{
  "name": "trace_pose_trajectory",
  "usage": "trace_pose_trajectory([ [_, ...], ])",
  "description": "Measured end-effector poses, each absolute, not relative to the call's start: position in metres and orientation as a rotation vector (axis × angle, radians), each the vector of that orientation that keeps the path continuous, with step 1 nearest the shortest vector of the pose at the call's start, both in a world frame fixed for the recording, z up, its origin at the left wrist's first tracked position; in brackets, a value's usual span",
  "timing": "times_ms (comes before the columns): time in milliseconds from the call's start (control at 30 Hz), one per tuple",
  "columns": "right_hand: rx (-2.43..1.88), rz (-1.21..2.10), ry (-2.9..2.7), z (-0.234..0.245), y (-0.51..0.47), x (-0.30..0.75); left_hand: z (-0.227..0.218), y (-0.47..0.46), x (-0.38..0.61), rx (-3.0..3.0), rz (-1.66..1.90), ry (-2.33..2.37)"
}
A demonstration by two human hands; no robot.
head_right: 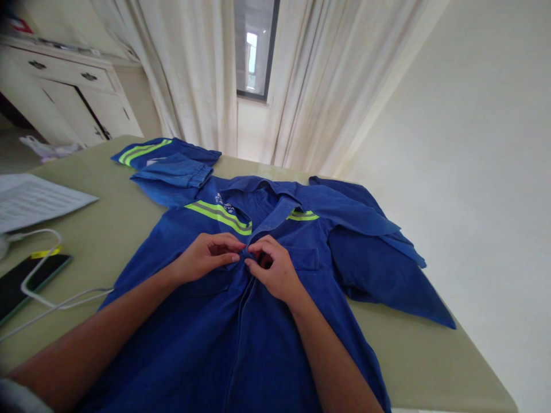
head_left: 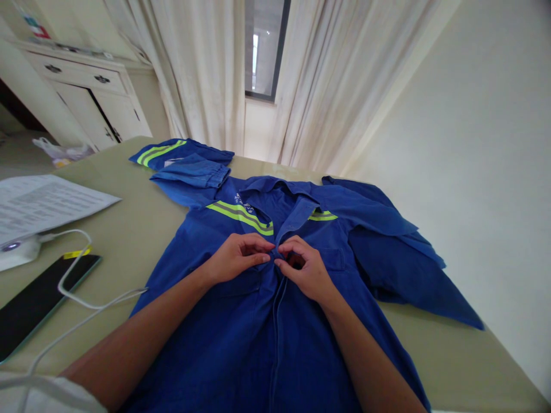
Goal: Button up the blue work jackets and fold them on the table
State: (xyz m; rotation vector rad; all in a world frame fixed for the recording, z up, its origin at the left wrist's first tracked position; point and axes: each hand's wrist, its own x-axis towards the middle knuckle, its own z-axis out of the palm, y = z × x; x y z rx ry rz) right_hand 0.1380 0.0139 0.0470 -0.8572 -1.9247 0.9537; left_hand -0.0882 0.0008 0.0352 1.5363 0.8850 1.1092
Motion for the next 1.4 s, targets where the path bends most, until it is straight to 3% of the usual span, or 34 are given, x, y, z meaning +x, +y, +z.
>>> trace_pose_trajectory([
  [333,-0.807,0.560,-2.005,0.040,0.009,0.135,0.036,-0.001,-0.089,1.554,1.097,0.854],
  [633,-0.832,0.423,-1.916,0.032,0.004,0.129,0.034,0.000,-0.086,1.695,1.139,0.864],
  [1067,-0.907,0.562,-1.886,0.042,0.003,0.125,0.038,-0.008,-0.082,2.031,1.220,1.209],
  [1400,-1.177,0.702,-1.698,0.038,0.010,0.124,0.039,-0.018,-0.082,2.494,1.020,1.313],
])
